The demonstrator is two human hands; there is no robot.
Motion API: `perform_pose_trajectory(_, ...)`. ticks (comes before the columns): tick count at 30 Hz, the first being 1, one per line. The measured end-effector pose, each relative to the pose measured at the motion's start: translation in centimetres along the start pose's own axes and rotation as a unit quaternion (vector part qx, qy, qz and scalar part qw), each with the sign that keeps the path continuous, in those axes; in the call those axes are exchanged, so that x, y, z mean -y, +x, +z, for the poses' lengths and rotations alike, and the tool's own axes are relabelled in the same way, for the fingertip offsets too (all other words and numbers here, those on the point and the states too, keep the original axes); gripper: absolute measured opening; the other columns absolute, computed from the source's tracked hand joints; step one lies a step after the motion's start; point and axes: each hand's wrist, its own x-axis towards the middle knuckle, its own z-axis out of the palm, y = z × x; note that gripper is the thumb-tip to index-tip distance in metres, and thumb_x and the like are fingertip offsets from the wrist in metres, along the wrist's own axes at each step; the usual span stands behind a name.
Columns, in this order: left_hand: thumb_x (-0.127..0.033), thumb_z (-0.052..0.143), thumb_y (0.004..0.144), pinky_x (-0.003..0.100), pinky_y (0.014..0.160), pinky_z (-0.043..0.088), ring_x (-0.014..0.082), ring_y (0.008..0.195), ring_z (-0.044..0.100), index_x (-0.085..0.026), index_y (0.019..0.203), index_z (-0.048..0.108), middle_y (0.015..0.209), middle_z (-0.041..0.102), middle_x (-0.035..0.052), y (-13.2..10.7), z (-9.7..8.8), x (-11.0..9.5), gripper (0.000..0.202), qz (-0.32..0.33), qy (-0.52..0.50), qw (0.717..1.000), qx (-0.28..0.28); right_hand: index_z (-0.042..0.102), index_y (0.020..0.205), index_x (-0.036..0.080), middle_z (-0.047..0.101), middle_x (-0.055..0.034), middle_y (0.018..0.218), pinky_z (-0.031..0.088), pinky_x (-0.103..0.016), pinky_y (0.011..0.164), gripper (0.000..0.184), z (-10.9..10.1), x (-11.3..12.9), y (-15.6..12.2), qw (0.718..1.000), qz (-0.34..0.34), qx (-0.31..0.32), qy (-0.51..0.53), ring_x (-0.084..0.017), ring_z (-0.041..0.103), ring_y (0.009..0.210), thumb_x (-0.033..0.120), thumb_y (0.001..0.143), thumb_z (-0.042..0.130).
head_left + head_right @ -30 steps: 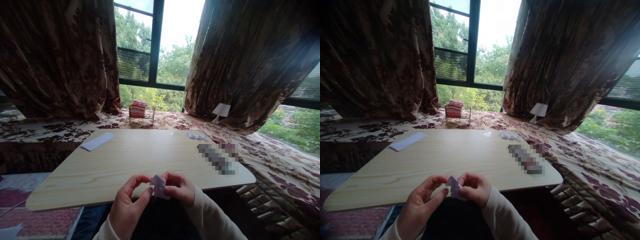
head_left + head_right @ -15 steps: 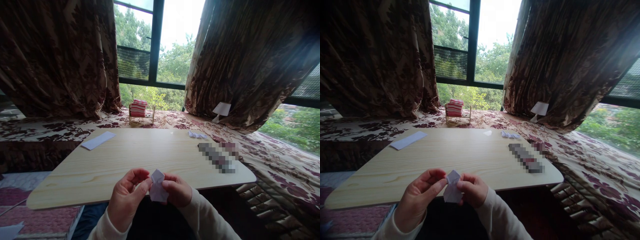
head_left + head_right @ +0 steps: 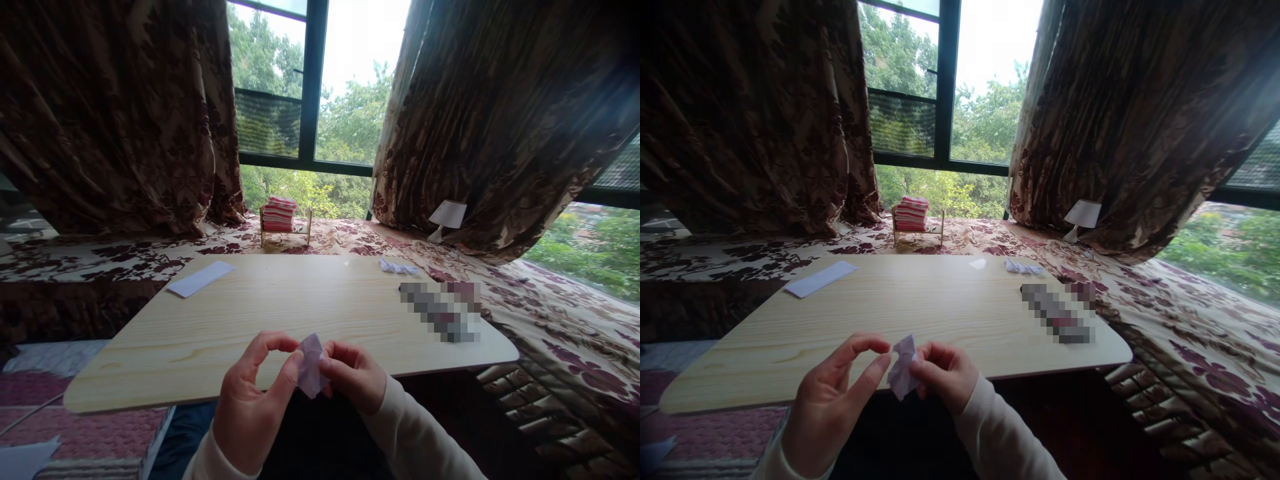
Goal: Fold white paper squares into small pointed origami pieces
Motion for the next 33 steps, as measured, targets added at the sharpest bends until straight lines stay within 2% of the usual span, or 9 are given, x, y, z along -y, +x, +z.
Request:
perform_pose_trajectory(3,-0.03,0.057,0.074,0.025,0.079,0.043,0.0159,0.085,0.058,-0.019,0.083,0.059,0.084,0.064,0.0005,-0.3,0.2,-0.5,0.015,-0.003,0.015,0.999,0.047,0.051,0.06,0.014,0.058,-0.0009,0.066,0.036,-0.017,0.044,0.029,0.8,0.8,-0.5,0.993,-0.066,-0.024,-0.097,-0.006,0.048,0.051,0.036,0.066,0.068)
perform_pose_trajectory(6,-0.032,0.06,0.07,0.026,0.079,0.044,0.017,0.084,0.059,-0.018,0.083,0.059,0.083,0.065,0.0016,-0.2,0.6,-0.7,0.02,-0.03,0.016,0.998,0.059,0.052,0.06,0.014,0.06,-0.0058,0.084,0.041,-0.02,0.051,0.023,1.7,1.4,-0.9,0.975,-0.12,-0.053,-0.179,-0.012,0.053,0.067,0.032,0.069,0.065)
perform_pose_trajectory(10,-0.033,0.059,0.071,0.026,0.075,0.045,0.0166,0.078,0.06,-0.017,0.078,0.062,0.077,0.066,0.0013,0.1,0.8,-0.6,0.018,-0.072,-0.017,0.996,0.056,0.052,0.06,0.015,0.059,-0.0068,0.085,0.043,-0.023,0.053,0.02,2.0,1.7,-1.2,0.959,-0.121,-0.062,-0.249,-0.013,0.054,0.067,0.029,0.071,0.061)
perform_pose_trajectory(15,-0.029,0.059,0.07,0.026,0.075,0.045,0.0178,0.077,0.061,-0.016,0.074,0.066,0.073,0.067,0.0015,0.3,0.7,-0.4,0.015,-0.123,-0.102,0.986,0.053,0.051,0.062,0.015,0.06,-0.0057,0.081,0.043,-0.023,0.053,0.02,1.7,1.3,-1.1,0.967,-0.107,-0.053,-0.227,-0.012,0.053,0.063,0.03,0.071,0.061)
perform_pose_trajectory(19,-0.029,0.059,0.07,0.024,0.07,0.044,0.016,0.07,0.059,-0.015,0.066,0.065,0.065,0.066,0.0009,0.5,0.5,-0.5,0.016,-0.162,-0.157,0.972,0.061,0.051,0.063,0.015,0.063,-0.0066,0.079,0.042,-0.022,0.053,0.022,1.6,1.4,-1.1,0.978,-0.095,-0.029,-0.181,-0.014,0.056,0.067,0.032,0.072,0.06)
perform_pose_trajectory(22,-0.032,0.058,0.07,0.024,0.067,0.042,0.015,0.067,0.056,-0.014,0.059,0.063,0.061,0.063,0.001,0.7,0.4,-0.1,0.021,-0.169,-0.171,0.967,0.086,0.051,0.063,0.015,0.062,-0.0046,0.072,0.039,-0.02,0.05,0.022,1.7,1.8,-1.0,0.982,-0.074,-0.017,-0.175,-0.011,0.053,0.063,0.032,0.073,0.061)
perform_pose_trajectory(27,-0.035,0.057,0.071,0.026,0.067,0.041,0.016,0.067,0.055,-0.014,0.054,0.059,0.06,0.062,0.0025,0.8,0.5,0.5,0.026,-0.175,-0.192,0.96,0.108,0.053,0.065,0.013,0.057,-0.0008,0.062,0.035,-0.018,0.046,0.025,1.6,2.0,-0.9,0.982,-0.044,-0.038,-0.18,-0.006,0.044,0.051,0.036,0.071,0.062)
perform_pose_trajectory(30,-0.033,0.058,0.07,0.024,0.067,0.041,0.0147,0.066,0.055,-0.015,0.058,0.061,0.06,0.062,0.0014,0.7,0.5,0.3,0.022,-0.177,-0.193,0.961,0.091,0.053,0.064,0.013,0.056,-0.0004,0.062,0.033,-0.018,0.044,0.027,1.5,2.0,-1.0,0.985,-0.039,-0.036,-0.165,-0.006,0.042,0.049,0.037,0.07,0.063)
perform_pose_trajectory(33,-0.031,0.062,0.067,0.023,0.072,0.041,0.0139,0.072,0.056,-0.016,0.072,0.066,0.07,0.065,0.0007,0.8,0.5,0.1,0.016,-0.18,-0.187,0.965,0.045,0.053,0.066,0.012,0.06,-0.0027,0.066,0.033,-0.018,0.043,0.027,1.2,2.0,-1.2,0.992,-0.021,-0.011,-0.123,-0.005,0.042,0.047,0.038,0.071,0.062)
